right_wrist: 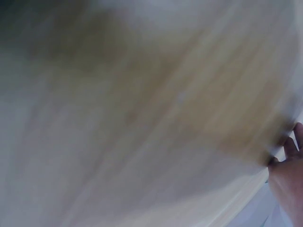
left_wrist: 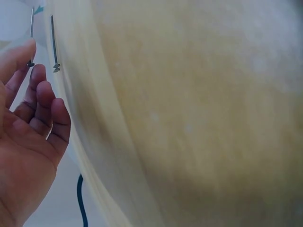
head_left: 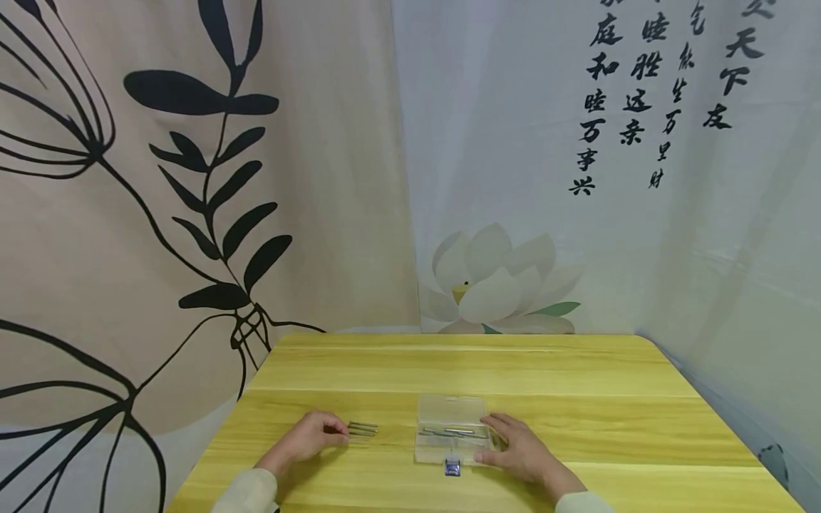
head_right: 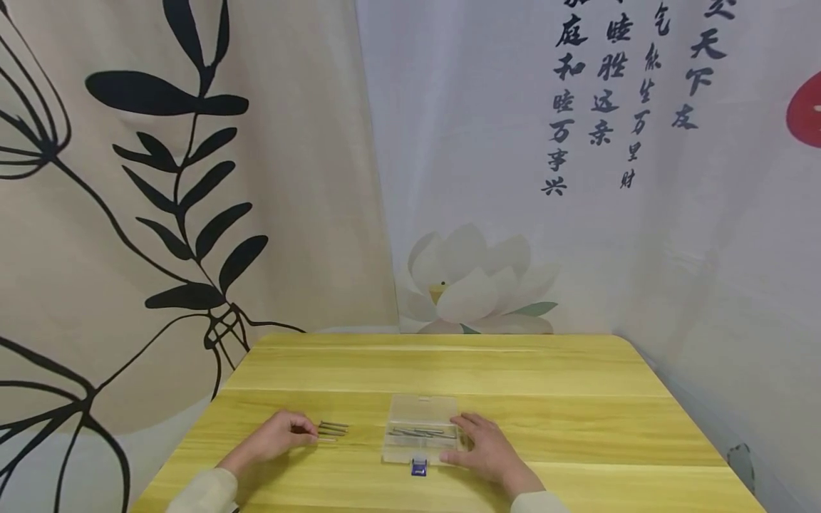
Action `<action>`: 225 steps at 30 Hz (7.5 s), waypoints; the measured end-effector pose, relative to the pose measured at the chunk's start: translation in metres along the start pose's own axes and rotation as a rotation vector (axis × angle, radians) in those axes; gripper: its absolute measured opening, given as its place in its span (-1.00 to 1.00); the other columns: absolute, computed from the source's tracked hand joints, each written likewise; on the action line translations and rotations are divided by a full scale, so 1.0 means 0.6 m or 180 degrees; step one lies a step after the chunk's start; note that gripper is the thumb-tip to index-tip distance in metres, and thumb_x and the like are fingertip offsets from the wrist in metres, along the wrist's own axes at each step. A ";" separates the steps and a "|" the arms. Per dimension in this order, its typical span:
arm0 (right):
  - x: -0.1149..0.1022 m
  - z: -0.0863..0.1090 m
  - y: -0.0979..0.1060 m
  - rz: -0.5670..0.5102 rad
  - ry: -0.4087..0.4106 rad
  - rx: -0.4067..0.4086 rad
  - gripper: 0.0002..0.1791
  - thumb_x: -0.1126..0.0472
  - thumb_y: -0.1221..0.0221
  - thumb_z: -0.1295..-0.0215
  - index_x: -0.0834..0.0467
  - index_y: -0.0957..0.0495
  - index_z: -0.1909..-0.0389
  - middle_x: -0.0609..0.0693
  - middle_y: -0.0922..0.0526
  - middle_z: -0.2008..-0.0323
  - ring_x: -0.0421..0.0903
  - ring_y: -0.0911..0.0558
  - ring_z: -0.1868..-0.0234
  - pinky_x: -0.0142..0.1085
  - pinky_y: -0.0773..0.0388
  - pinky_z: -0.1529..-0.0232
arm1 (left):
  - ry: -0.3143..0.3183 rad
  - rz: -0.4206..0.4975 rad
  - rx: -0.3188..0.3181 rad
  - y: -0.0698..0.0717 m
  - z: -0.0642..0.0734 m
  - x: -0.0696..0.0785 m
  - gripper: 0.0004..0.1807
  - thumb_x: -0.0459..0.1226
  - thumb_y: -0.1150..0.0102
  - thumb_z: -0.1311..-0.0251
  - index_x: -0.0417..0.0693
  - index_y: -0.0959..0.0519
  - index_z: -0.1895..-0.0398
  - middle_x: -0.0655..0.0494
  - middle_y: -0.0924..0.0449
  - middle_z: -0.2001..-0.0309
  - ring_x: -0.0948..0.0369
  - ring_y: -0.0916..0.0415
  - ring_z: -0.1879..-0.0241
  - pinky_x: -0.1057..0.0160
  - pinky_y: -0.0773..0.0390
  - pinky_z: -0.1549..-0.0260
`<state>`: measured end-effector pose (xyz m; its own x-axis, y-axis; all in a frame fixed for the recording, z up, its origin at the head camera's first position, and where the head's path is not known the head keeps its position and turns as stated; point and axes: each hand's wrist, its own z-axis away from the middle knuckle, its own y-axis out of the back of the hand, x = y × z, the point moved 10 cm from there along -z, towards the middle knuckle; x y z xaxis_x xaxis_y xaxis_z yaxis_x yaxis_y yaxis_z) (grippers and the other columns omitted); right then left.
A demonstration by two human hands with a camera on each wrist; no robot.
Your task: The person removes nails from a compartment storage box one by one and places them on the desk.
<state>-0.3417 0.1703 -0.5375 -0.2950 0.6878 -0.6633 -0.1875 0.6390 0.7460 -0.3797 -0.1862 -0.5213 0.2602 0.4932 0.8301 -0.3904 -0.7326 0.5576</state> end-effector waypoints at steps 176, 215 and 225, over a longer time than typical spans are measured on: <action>0.010 -0.005 -0.006 -0.0065 -0.0090 0.0011 -0.14 -0.21 -0.35 -0.15 0.16 -0.38 -0.38 0.31 -0.30 -0.37 0.47 -0.20 -0.34 0.42 -0.14 -0.18 | -0.0665 -0.1504 -0.0428 -0.250 -0.184 0.175 -0.96 -0.25 -0.42 -0.15 0.03 -0.79 0.43 0.35 -0.37 0.33 0.44 -0.30 0.30 0.43 -0.42 0.24; 0.011 -0.002 -0.004 -0.0063 -0.0106 0.0040 -0.12 -0.23 -0.35 -0.14 0.18 -0.38 -0.38 0.31 -0.29 -0.38 0.47 -0.19 -0.35 0.40 -0.13 -0.20 | -0.0909 -0.1934 -0.0402 -0.243 -0.174 0.186 -0.95 -0.25 -0.42 -0.16 0.00 -0.77 0.42 0.34 -0.42 0.33 0.44 -0.35 0.30 0.45 -0.45 0.24; 0.011 0.001 -0.003 -0.0073 -0.0143 0.0048 -0.14 -0.19 -0.37 -0.15 0.18 -0.38 -0.38 0.31 -0.29 -0.37 0.47 -0.20 -0.35 0.39 -0.15 -0.20 | -0.0832 -0.1787 -0.0437 -0.246 -0.173 0.181 -0.94 -0.27 -0.36 -0.22 0.01 -0.73 0.42 0.35 -0.41 0.30 0.42 -0.35 0.25 0.41 -0.47 0.17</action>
<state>-0.3430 0.1742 -0.5433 -0.2485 0.6875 -0.6824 -0.1796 0.6596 0.7299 -0.3857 0.0243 -0.5135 0.6585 0.6412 0.3940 -0.2370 -0.3202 0.9172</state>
